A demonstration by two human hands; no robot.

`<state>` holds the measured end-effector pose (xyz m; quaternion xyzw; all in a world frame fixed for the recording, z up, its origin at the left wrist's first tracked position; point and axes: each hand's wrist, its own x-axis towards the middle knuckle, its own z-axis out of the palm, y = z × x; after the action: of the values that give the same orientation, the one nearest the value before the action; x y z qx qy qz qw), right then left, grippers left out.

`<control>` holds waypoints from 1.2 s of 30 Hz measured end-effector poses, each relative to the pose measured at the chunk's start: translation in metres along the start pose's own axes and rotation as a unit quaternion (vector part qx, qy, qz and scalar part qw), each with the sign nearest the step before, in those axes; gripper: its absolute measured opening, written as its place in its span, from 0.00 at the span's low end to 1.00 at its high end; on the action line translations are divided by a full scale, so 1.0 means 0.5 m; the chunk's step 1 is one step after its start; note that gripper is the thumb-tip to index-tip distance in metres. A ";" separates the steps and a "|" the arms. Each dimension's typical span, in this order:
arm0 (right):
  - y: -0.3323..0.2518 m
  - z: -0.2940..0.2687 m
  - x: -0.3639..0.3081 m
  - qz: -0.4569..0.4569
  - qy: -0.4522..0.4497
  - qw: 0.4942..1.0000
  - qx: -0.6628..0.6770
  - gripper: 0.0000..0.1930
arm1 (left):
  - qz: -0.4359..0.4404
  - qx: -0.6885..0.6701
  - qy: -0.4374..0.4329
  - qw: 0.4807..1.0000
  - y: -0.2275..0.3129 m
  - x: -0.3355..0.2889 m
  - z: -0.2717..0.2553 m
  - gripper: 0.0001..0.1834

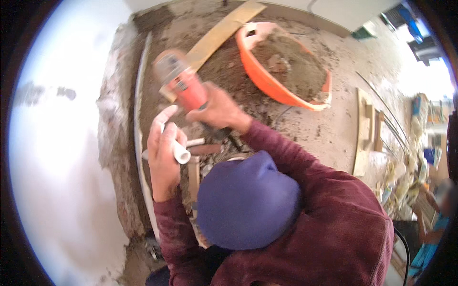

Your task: The person installs white PVC pipes and fittings into a wall channel. They use a power tool to cut a pipe and connect it to an elbow joint, then apply sealant to the connections.

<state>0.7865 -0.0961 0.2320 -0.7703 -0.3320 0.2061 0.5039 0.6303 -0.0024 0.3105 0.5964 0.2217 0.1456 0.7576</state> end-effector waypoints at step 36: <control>0.036 0.002 -0.027 0.015 0.029 0.998 0.047 0.38 | 0.047 0.098 0.074 0.991 -0.226 -0.006 -0.031 0.23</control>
<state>0.7819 -0.1103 0.2149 -0.7563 -0.2958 0.2060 0.5460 0.6152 -0.0188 0.1985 0.6649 0.2620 0.2027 0.6694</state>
